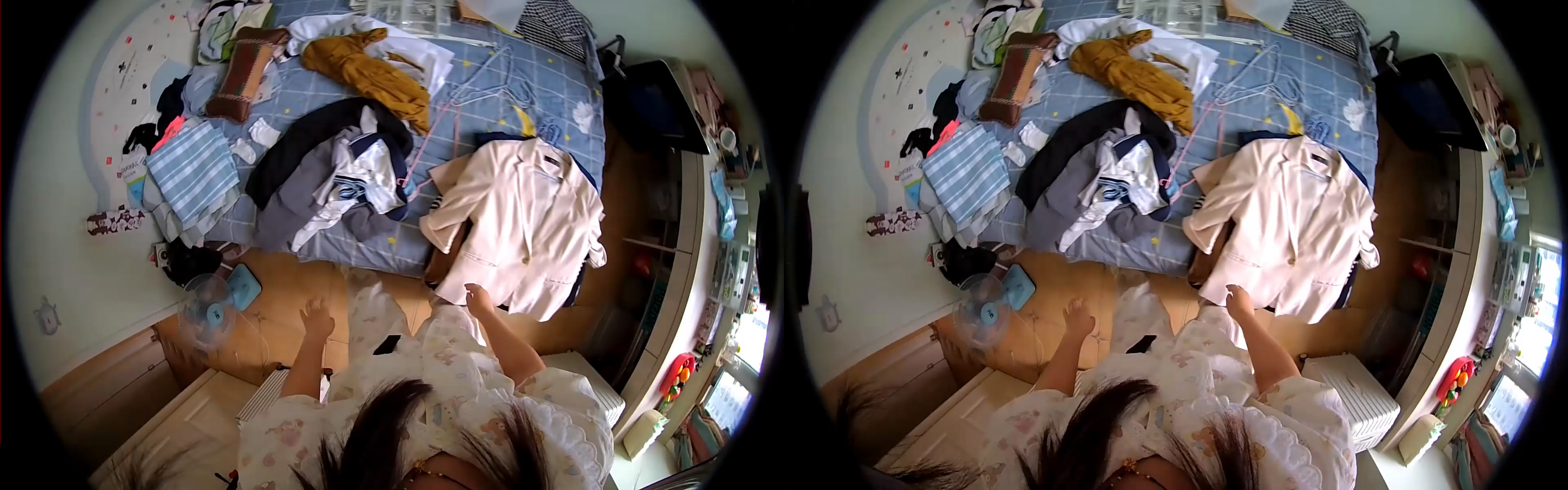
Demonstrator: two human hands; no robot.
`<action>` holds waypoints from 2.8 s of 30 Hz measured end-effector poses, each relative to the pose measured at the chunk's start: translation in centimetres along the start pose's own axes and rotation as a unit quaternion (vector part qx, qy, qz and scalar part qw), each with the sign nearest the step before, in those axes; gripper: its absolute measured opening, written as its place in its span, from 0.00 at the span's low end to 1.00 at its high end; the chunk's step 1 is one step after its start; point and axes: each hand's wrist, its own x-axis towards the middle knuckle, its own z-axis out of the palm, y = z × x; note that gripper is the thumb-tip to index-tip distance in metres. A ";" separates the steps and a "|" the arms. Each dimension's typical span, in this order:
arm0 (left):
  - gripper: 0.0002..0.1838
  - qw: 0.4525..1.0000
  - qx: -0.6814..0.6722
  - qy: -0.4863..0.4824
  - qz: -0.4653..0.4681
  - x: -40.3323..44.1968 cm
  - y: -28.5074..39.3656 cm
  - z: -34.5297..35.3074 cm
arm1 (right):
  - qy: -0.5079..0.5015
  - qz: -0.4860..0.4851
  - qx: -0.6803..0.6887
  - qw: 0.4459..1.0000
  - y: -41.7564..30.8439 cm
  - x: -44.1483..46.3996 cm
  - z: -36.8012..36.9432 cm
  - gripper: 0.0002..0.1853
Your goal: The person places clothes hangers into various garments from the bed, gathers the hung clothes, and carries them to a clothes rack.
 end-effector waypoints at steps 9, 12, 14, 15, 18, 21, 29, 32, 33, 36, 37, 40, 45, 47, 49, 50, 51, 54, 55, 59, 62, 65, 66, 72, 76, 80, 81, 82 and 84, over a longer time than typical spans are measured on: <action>0.26 0.973 -0.093 0.097 0.188 18.0 -9.8 -4.3 | 0.044 0.036 0.042 0.998 -14.7 15.0 9.9 0.13; 0.25 0.966 -0.122 0.082 0.212 22.2 -8.1 -9.0 | 0.105 0.036 0.097 0.989 -20.4 20.7 14.7 0.17; 0.24 0.951 -0.160 0.105 0.241 24.2 -7.9 -8.0 | 0.154 0.018 0.106 0.982 -24.9 23.4 17.0 0.22; 0.24 0.945 -0.176 0.105 0.255 24.7 -7.7 -8.4 | 0.193 -0.004 0.137 0.972 -28.5 24.2 17.1 0.23; 0.23 0.927 -0.227 0.097 0.283 25.2 -8.1 -9.0 | 0.224 0.038 -0.010 0.974 -32.4 27.7 18.2 0.19; 0.21 0.898 -0.344 0.022 0.272 26.0 -9.7 -8.5 | 0.271 -0.010 0.024 0.962 -34.5 28.9 18.5 0.17; 0.28 0.447 -0.850 -0.278 0.022 28.9 -10.3 -14.6 | 0.107 -0.190 0.191 0.957 -49.7 14.8 21.1 0.16; 0.21 0.639 -0.736 -0.220 0.041 28.0 -10.1 -19.2 | 0.060 -0.226 0.152 0.960 -51.5 11.6 20.9 0.19; 0.19 0.655 -0.726 -0.201 0.055 27.6 -10.0 -19.5 | 0.043 -0.231 0.135 0.963 -51.4 11.0 20.7 0.19; 0.17 0.620 -0.768 -0.139 0.082 26.0 -10.3 -20.3 | -0.128 -0.127 0.245 0.953 -50.0 9.1 18.9 0.21; 0.16 0.608 -0.776 -0.137 0.099 24.9 -10.5 -21.6 | -0.173 -0.073 0.296 0.936 -48.2 9.3 18.8 0.22; 0.15 0.644 -0.739 -0.144 0.135 22.2 -12.0 -23.9 | 0.056 0.166 0.496 0.850 -41.3 10.8 20.0 0.15; 0.12 0.675 -0.655 -0.202 0.271 20.0 -15.2 -23.8 | 0.202 0.378 0.553 0.714 -38.5 15.3 15.9 0.23; 0.10 0.700 -0.626 -0.218 0.265 19.9 -16.6 -23.7 | 0.056 0.309 0.607 0.730 -38.1 16.0 15.5 0.20; 0.09 0.726 -0.592 -0.216 0.276 20.1 -18.4 -24.7 | 0.088 0.238 0.607 0.753 -39.7 17.1 16.5 0.19; 0.08 0.761 -0.578 -0.165 0.242 20.2 -18.6 -25.3 | 0.126 0.216 0.561 0.789 -40.8 17.3 16.6 0.19; 0.16 0.855 -0.478 -0.080 0.185 21.4 -19.8 -24.1 | 0.164 0.193 0.511 0.821 -42.3 17.3 16.4 0.20; 0.35 0.880 -0.301 0.209 0.301 22.6 -19.8 -24.4 | 0.192 0.035 0.360 0.912 -45.4 16.2 16.6 0.18; 0.33 0.881 -0.351 0.146 0.280 22.2 -18.6 -25.5 | 0.166 -0.005 0.355 0.920 -46.6 15.4 16.8 0.16; 0.27 0.833 -0.494 -0.095 0.231 21.9 -12.4 -25.4 | 0.106 -0.171 0.191 0.961 -51.8 10.1 18.0 0.13; 0.22 0.913 -0.333 -0.055 0.231 21.6 -10.0 -26.0 | 0.051 -0.207 0.190 0.958 -53.6 6.3 17.1 0.12; 0.17 0.894 -0.330 0.013 0.303 22.1 -9.8 -24.4 | -0.043 -0.104 0.277 0.954 -49.7 6.4 15.9 0.12; 0.16 0.885 -0.330 0.044 0.325 21.8 -9.8 -24.1 | -0.016 -0.088 0.256 0.962 -48.3 6.7 15.1 0.09; 0.13 0.868 -0.290 0.039 0.402 14.0 -8.4 -32.2 | 0.176 -0.087 0.087 0.977 -43.9 9.5 12.9 0.35; 0.12 0.827 -0.275 0.104 0.480 11.2 -8.7 -36.7 | 0.220 -0.040 0.024 0.974 -45.8 10.8 11.5 0.11; 0.13 0.838 -0.273 0.172 0.440 10.2 -9.6 -43.0 | 0.338 -0.146 0.037 0.929 -47.6 11.2 4.5 0.12; 0.14 0.843 -0.252 0.220 0.421 10.1 -9.7 -44.4 | 0.356 -0.154 0.024 0.921 -49.1 10.8 1.5 0.13; 0.14 0.841 -0.233 0.262 0.413 9.8 -9.9 -45.9 | 0.386 -0.164 0.021 0.908 -50.6 10.5 -1.4 0.12; 0.14 0.831 -0.182 0.354 0.388 9.0 -9.9 -49.1 | 0.431 -0.185 0.014 0.883 -53.7 9.1 -7.0 0.11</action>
